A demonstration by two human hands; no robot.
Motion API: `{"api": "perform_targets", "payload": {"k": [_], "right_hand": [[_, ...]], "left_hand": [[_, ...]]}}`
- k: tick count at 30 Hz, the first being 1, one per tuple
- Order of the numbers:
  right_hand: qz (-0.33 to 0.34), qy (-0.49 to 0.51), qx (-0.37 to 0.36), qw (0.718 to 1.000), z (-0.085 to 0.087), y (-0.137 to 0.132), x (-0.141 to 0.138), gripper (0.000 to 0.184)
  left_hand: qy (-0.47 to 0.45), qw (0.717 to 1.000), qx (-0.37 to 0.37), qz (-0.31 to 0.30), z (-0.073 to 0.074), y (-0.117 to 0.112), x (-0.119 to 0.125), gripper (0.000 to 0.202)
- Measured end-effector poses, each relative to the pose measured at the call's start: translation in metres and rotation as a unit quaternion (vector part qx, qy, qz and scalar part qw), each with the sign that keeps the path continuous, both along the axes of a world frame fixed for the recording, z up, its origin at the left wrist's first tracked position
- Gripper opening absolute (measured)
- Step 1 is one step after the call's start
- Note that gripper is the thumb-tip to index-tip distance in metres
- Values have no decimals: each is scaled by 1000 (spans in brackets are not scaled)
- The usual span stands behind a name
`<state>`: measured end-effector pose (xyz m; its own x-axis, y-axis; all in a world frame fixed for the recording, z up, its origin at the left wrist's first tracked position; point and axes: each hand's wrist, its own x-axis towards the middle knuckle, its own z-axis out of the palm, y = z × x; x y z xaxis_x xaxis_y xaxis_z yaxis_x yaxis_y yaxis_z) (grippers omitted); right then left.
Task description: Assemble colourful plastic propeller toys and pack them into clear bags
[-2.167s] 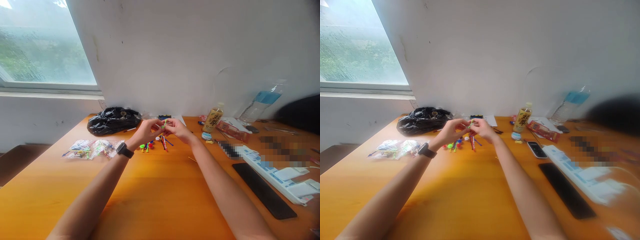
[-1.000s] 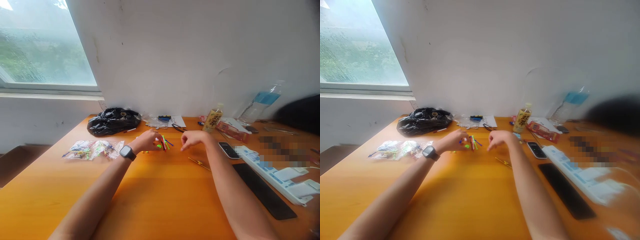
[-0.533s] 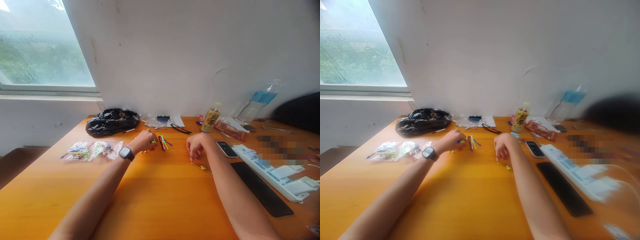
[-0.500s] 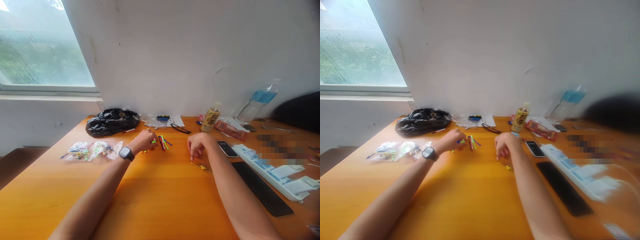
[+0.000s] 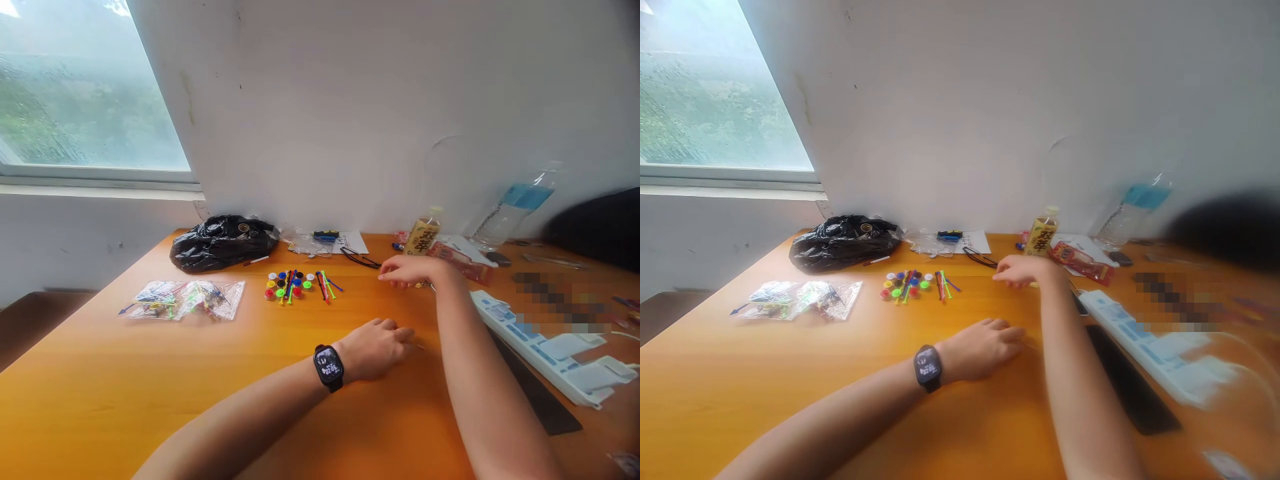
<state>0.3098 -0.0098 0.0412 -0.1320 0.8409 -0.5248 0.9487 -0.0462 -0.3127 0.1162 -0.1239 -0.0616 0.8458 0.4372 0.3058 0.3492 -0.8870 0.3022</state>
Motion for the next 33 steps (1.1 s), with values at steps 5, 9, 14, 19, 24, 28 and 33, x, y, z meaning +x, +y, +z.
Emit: {"api": "perform_targets", "payload": {"k": [5, 9, 14, 19, 24, 28, 33], "right_hand": [[52, 113, 58, 991, 6, -5, -9, 43], [20, 243, 140, 960, 1, -1, -28, 40], [44, 449, 119, 884, -14, 3, -75, 38], [44, 549, 140, 823, -27, 2, -106, 28], [27, 563, 112, 818, -33, 2, -112, 25], [35, 557, 103, 823, -44, 2, -121, 18], [23, 470, 116, 875, -66, 12, -123, 17]], "left_hand": [[-7, 1000, 10, -23, 8, 38, -26, 19], [-142, 983, -83, 86, 39, 77, -68, 13], [-267, 945, -124, 143, 66, 106, -109, 23], [-262, 951, -110, 118, 74, 110, -126, 17], [-222, 962, -102, 120, 79, 107, -131, 11], [-203, 965, -107, 126, 78, 109, -134, 6], [-156, 961, -185, 132, 74, 109, -140, 11]]}}
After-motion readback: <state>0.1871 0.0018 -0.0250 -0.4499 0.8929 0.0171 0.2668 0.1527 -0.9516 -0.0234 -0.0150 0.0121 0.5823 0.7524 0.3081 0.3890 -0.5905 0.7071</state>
